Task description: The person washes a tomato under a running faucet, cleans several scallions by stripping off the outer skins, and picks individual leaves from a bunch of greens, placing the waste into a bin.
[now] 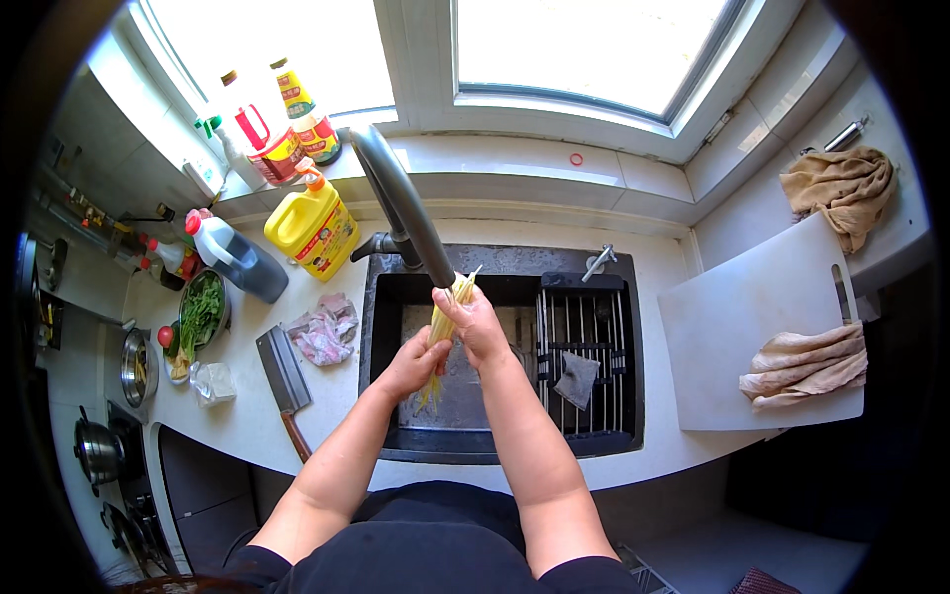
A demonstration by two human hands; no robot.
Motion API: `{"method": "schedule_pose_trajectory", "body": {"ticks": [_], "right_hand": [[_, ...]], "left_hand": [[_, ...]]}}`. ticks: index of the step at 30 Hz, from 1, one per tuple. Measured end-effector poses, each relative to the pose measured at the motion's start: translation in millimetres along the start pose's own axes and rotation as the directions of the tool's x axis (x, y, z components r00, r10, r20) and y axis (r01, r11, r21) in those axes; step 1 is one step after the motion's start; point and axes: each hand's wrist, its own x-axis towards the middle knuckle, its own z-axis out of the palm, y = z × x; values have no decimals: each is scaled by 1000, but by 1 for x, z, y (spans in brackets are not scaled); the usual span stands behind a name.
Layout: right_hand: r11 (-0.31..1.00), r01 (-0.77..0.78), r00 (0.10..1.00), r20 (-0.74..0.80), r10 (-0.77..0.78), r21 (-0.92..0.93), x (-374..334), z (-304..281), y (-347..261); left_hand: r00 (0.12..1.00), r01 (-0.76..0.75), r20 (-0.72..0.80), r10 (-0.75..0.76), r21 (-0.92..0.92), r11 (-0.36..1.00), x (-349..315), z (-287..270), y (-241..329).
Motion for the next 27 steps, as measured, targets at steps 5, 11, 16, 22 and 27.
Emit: {"method": "schedule_pose_trajectory", "body": {"ticks": [5, 11, 16, 22, 27], "right_hand": [[954, -44, 999, -41, 33, -295, -12, 5, -1], [944, 67, 980, -154, -122, -322, -10, -11, -8], [977, -12, 977, -210, -34, -211, -17, -15, -21], [970, -46, 970, -242, -13, -237, -19, -3, -12], [975, -81, 962, -272, 23, -205, -17, 4, 0]], "left_hand": [[921, -261, -143, 362, 464, 847, 7, 1, -8], [992, -106, -16, 125, 428, 898, -3, 1, 10], [995, -20, -80, 64, 455, 890, 0, -6, -12], [898, -175, -274, 344, 495, 851, 3, 1, -20], [914, -73, -331, 233, 432, 899, -1, -2, -8]]}}
